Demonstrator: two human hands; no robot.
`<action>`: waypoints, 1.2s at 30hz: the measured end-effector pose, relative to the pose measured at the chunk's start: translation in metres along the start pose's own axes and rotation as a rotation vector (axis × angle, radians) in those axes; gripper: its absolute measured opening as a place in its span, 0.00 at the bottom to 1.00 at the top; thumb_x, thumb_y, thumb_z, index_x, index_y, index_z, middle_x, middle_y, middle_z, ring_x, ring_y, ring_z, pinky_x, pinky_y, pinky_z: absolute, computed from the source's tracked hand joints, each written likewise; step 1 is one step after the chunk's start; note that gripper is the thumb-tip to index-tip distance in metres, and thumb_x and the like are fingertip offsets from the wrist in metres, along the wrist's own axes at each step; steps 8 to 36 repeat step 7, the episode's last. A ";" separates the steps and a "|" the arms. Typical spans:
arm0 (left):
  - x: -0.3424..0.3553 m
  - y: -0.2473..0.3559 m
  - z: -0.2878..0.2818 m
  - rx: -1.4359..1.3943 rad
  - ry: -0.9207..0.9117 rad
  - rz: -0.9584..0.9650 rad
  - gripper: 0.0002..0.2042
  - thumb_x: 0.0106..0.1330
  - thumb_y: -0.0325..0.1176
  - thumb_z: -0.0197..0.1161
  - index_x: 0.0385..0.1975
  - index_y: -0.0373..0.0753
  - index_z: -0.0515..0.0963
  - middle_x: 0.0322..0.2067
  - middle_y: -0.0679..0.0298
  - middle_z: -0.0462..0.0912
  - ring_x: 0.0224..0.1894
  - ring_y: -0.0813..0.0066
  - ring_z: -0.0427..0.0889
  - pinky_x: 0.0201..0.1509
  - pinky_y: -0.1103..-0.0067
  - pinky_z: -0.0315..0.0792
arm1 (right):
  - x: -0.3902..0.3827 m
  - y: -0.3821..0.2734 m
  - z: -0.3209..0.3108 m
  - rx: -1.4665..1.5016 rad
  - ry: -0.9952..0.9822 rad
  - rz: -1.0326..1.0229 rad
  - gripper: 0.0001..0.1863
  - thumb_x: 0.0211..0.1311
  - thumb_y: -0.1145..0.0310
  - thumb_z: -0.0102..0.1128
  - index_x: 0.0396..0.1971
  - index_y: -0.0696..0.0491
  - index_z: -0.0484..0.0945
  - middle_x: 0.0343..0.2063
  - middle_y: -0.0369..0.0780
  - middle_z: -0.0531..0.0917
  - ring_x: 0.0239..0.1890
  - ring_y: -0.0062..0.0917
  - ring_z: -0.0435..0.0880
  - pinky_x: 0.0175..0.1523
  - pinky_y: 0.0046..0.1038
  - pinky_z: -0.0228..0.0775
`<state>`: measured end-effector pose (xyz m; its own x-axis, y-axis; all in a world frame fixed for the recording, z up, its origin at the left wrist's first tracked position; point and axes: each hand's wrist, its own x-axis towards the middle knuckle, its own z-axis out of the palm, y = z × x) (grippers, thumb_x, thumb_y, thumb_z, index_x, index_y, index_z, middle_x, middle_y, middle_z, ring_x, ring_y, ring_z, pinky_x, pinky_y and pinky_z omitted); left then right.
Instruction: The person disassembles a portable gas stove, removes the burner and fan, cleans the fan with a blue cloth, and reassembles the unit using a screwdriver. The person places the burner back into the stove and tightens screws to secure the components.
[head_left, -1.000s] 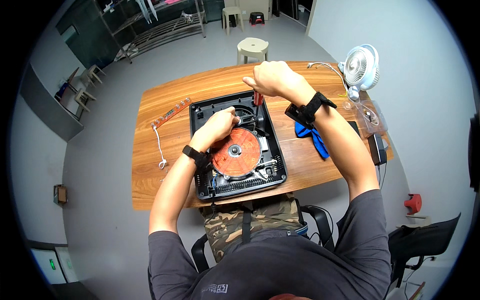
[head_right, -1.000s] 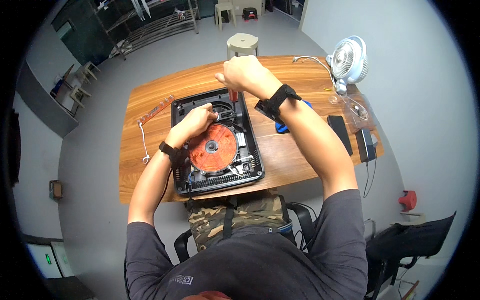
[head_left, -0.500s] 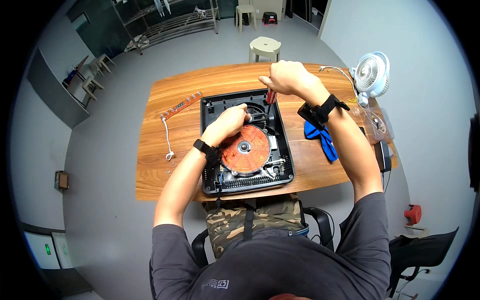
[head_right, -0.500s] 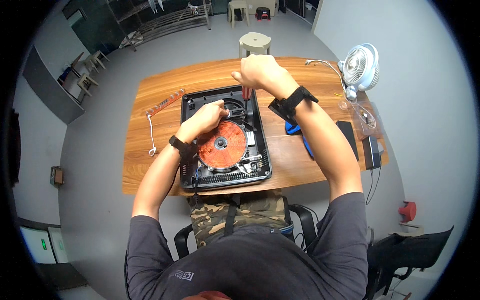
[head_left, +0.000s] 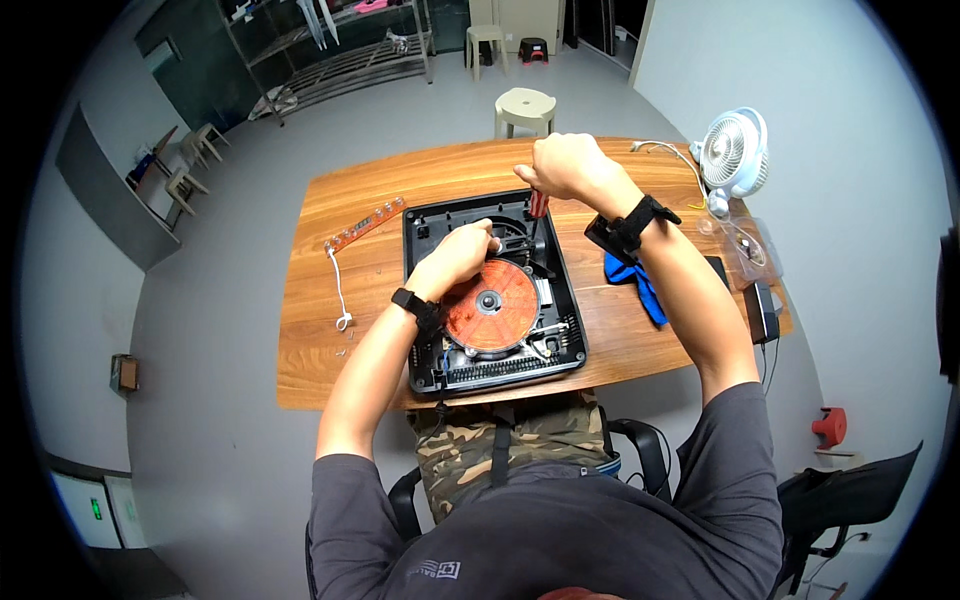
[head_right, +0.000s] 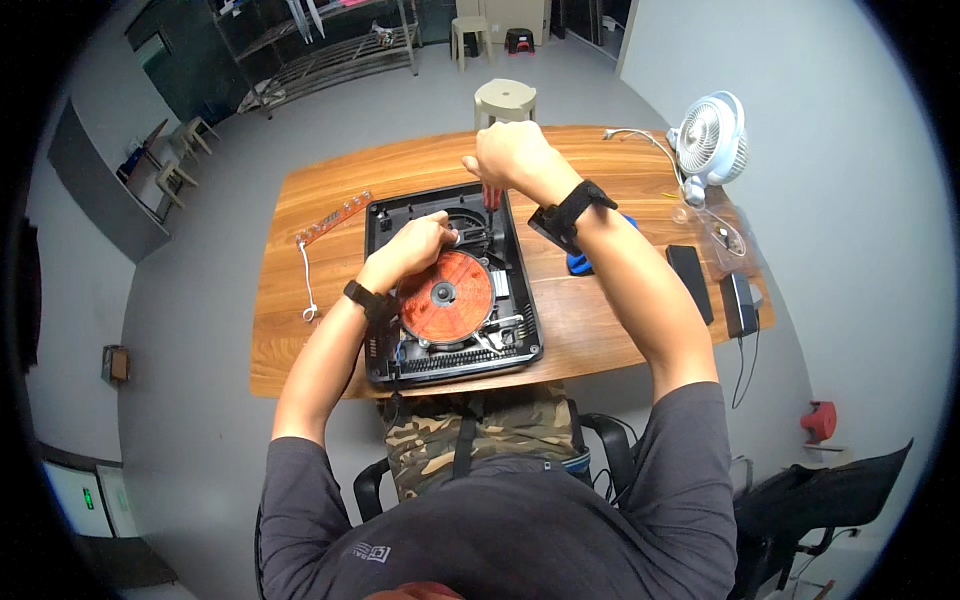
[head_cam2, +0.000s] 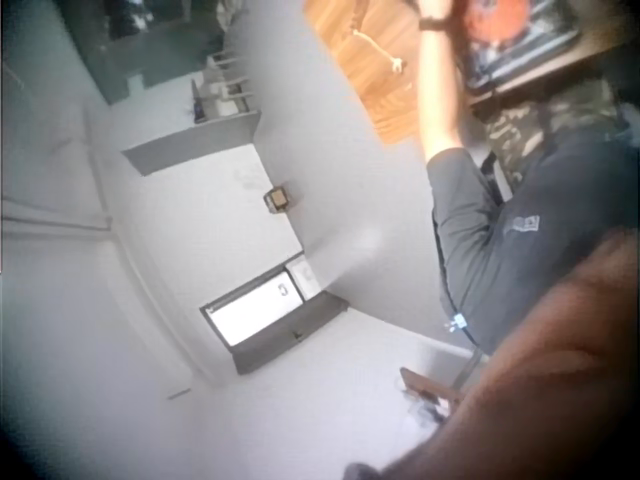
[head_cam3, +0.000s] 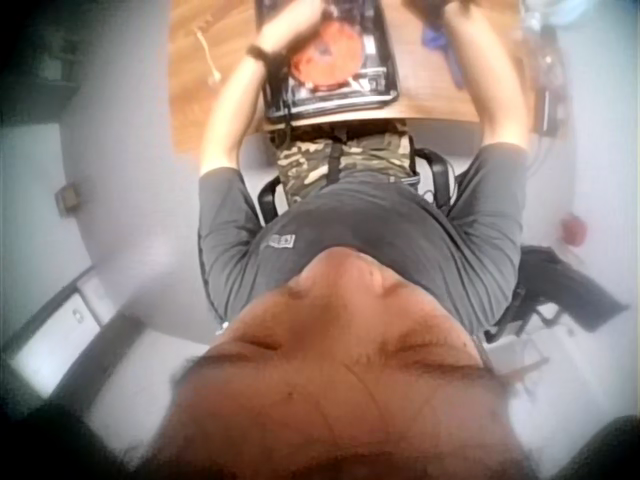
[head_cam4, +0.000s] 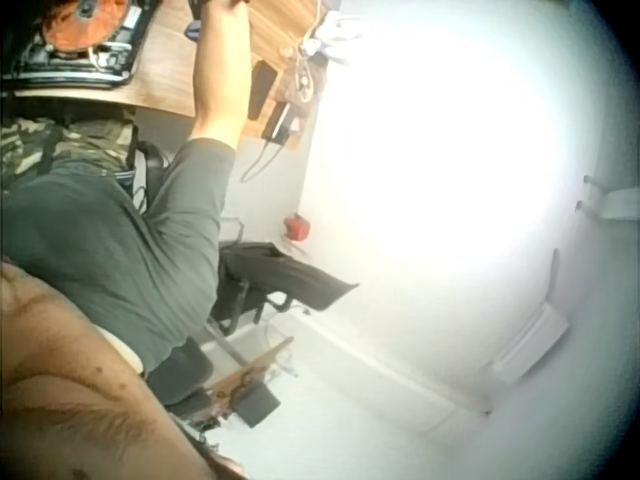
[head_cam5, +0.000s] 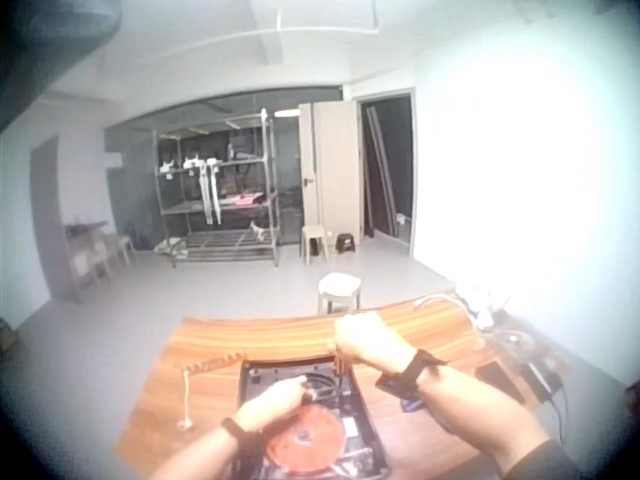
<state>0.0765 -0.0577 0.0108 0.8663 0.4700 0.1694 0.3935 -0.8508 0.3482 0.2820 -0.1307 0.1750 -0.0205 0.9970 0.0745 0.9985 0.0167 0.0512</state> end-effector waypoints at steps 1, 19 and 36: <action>0.000 -0.001 0.001 0.000 -0.001 0.002 0.09 0.68 0.26 0.59 0.42 0.32 0.85 0.38 0.48 0.79 0.44 0.46 0.82 0.49 0.64 0.77 | -0.002 -0.002 -0.001 0.007 0.001 0.012 0.27 0.68 0.51 0.55 0.45 0.66 0.77 0.31 0.55 0.87 0.37 0.50 0.88 0.49 0.45 0.80; 0.002 -0.006 0.004 0.004 -0.010 0.023 0.10 0.68 0.27 0.59 0.43 0.33 0.85 0.39 0.47 0.80 0.44 0.46 0.83 0.49 0.64 0.77 | -0.010 0.000 -0.022 0.230 -0.289 0.058 0.34 0.64 0.51 0.58 0.59 0.61 0.63 0.37 0.58 0.87 0.38 0.42 0.90 0.52 0.41 0.80; 0.002 -0.006 0.004 0.004 -0.010 0.023 0.10 0.68 0.27 0.59 0.43 0.33 0.85 0.39 0.47 0.80 0.44 0.46 0.83 0.49 0.64 0.77 | -0.010 0.000 -0.022 0.230 -0.289 0.058 0.34 0.64 0.51 0.58 0.59 0.61 0.63 0.37 0.58 0.87 0.38 0.42 0.90 0.52 0.41 0.80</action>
